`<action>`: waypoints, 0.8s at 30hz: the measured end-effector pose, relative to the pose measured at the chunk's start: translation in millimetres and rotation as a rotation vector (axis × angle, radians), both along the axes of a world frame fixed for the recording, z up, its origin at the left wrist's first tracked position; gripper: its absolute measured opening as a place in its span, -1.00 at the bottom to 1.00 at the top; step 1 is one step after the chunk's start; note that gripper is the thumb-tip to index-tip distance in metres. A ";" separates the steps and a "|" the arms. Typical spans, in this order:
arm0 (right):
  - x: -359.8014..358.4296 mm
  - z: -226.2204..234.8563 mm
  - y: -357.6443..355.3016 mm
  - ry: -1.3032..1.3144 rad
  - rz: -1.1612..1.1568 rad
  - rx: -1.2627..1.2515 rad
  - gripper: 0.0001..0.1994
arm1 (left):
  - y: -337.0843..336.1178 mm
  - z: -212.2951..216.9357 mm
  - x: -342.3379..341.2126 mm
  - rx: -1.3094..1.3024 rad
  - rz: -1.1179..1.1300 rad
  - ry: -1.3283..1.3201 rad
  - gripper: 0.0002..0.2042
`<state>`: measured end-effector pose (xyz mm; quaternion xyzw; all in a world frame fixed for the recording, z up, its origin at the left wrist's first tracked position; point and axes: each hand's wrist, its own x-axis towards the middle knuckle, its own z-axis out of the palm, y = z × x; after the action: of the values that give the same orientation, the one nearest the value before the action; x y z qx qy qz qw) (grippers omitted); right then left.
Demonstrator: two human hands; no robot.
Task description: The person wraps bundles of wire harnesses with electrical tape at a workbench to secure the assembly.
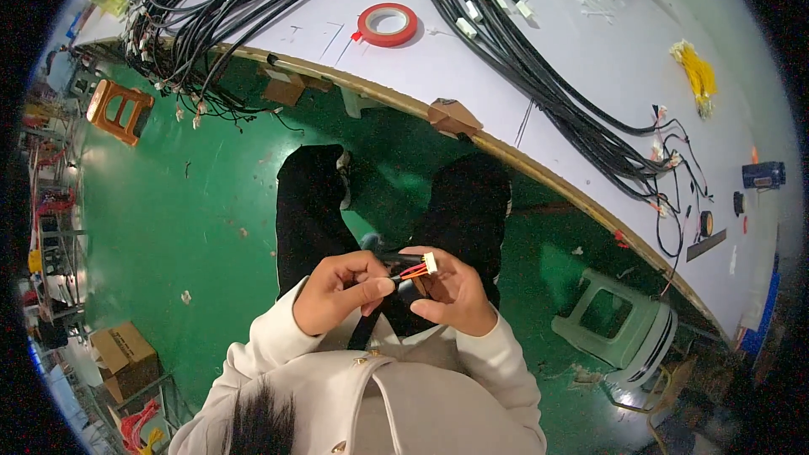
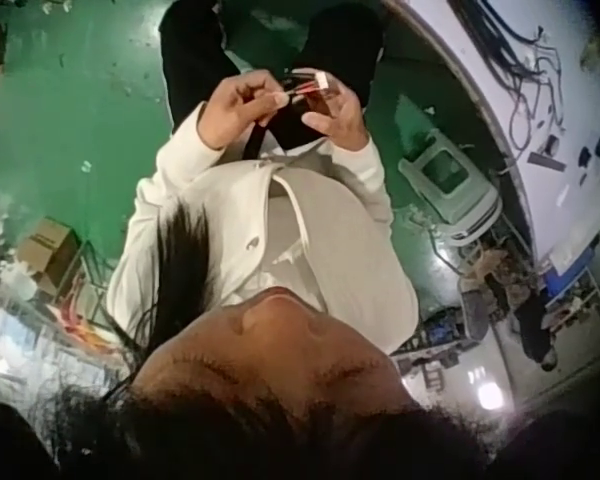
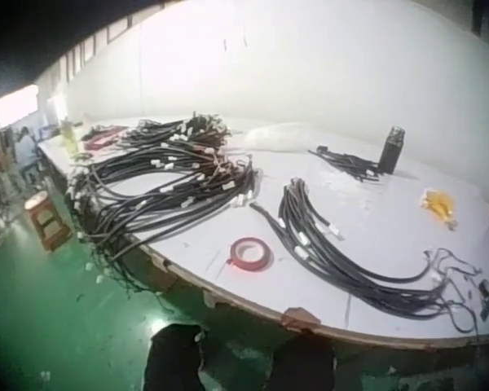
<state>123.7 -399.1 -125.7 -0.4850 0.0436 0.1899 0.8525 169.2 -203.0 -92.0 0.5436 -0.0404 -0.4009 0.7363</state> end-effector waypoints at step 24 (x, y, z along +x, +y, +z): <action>-4.8 2.1 7.4 -0.060 0.057 0.106 -0.56 | 0.3 1.5 1.6 0.161 -0.044 -0.342 -0.83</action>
<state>118.9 -391.8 -123.6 -0.4457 -0.0060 0.2013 0.8722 170.8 -202.7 -90.5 0.6600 -0.1445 -0.3205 0.6639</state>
